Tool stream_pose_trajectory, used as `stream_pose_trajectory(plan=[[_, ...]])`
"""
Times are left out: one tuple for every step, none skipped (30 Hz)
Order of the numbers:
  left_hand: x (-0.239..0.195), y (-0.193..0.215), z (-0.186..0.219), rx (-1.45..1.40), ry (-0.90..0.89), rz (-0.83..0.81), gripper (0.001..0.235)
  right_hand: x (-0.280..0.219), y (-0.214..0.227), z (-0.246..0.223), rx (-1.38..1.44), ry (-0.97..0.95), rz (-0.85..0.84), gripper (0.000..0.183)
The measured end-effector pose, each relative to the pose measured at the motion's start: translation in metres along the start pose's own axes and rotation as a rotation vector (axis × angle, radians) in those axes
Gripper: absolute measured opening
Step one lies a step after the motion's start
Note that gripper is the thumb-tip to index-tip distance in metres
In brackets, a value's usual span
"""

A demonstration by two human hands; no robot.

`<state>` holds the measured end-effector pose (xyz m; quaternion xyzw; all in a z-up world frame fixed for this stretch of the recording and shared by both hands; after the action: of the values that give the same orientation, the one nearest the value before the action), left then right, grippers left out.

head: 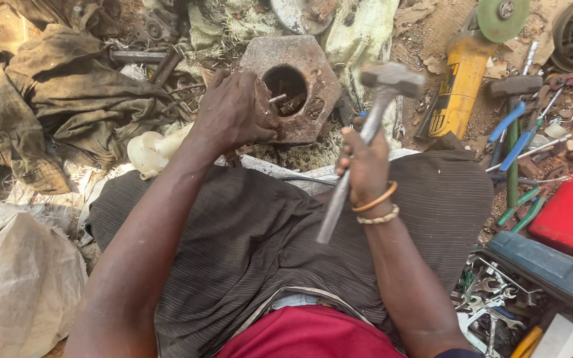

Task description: The person sits on the ground and uses a hammer and chisel to remove a stuck metal component from a larger assembly. They then use an angle grinder to cut and smooth the metal, followed by a screwdriver to pry and adjust parts. The person works on the metal part throughout the clip.

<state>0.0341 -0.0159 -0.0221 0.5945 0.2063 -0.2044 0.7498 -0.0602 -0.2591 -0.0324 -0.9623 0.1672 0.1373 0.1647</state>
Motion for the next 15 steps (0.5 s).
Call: stream_pose_trajectory(plan=[[-0.002,0.001,0.001,-0.005,-0.043,0.06,0.104,-0.007,-0.013,0.01,-0.025,-0.072,-0.103,0.03],[-0.004,0.0,0.002,-0.009,-0.086,0.12,0.104,-0.014,-0.023,0.016,-0.05,-0.144,-0.207,0.031],[-0.006,0.001,0.002,-0.006,-0.135,0.179,0.104,-0.018,-0.029,0.018,-0.084,-0.208,-0.295,0.031],[-0.009,0.001,-0.002,0.001,-0.118,0.175,0.106,-0.021,-0.034,0.018,-0.117,-0.271,-0.384,0.031],[-0.009,0.002,-0.002,0.003,-0.112,0.175,0.108,-0.021,-0.038,0.015,-0.157,-0.324,-0.468,0.031],[-0.008,0.004,-0.002,0.006,-0.106,0.175,0.11,-0.022,-0.035,0.007,-0.163,-0.26,-0.386,0.03],[-0.005,0.007,-0.001,0.014,-0.114,0.172,0.108,-0.021,-0.03,-0.005,-0.177,-0.19,-0.312,0.029],[-0.003,0.009,-0.002,0.023,-0.121,0.168,0.106,-0.018,-0.024,-0.015,-0.189,-0.119,-0.238,0.028],[-0.008,0.002,-0.005,0.023,-0.109,0.143,0.103,-0.012,-0.008,-0.027,-0.224,-0.032,-0.075,0.024],[-0.008,-0.003,-0.006,0.018,-0.133,0.159,0.107,-0.001,0.008,-0.043,-0.053,0.182,0.042,0.024],[-0.006,-0.003,-0.008,0.018,-0.153,0.181,0.111,0.017,0.025,-0.057,-0.089,0.302,0.168,0.02],[-0.003,-0.002,-0.01,0.019,-0.173,0.204,0.114,0.03,0.041,-0.071,-0.071,0.385,0.263,0.019],[-0.001,-0.003,-0.011,0.026,-0.173,0.204,0.115,0.043,0.049,-0.072,0.033,0.421,0.353,0.017],[0.001,-0.004,-0.011,0.032,-0.173,0.203,0.116,0.054,0.053,-0.07,0.138,0.458,0.443,0.015],[0.001,-0.006,-0.011,0.038,-0.176,0.204,0.118,0.057,0.056,-0.064,0.242,0.498,0.533,0.013]])
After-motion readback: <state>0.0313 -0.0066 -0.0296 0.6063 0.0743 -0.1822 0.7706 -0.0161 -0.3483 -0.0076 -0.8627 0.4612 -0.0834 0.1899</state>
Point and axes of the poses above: each hand's wrist, its own x-axis towards the middle knuckle, its own y-axis out of the back of the hand, z = x × y, the point moved 3 cm from there along x, towards the middle knuckle, and after that the axes turned 15 degrees about y, right-handed, at the moved point
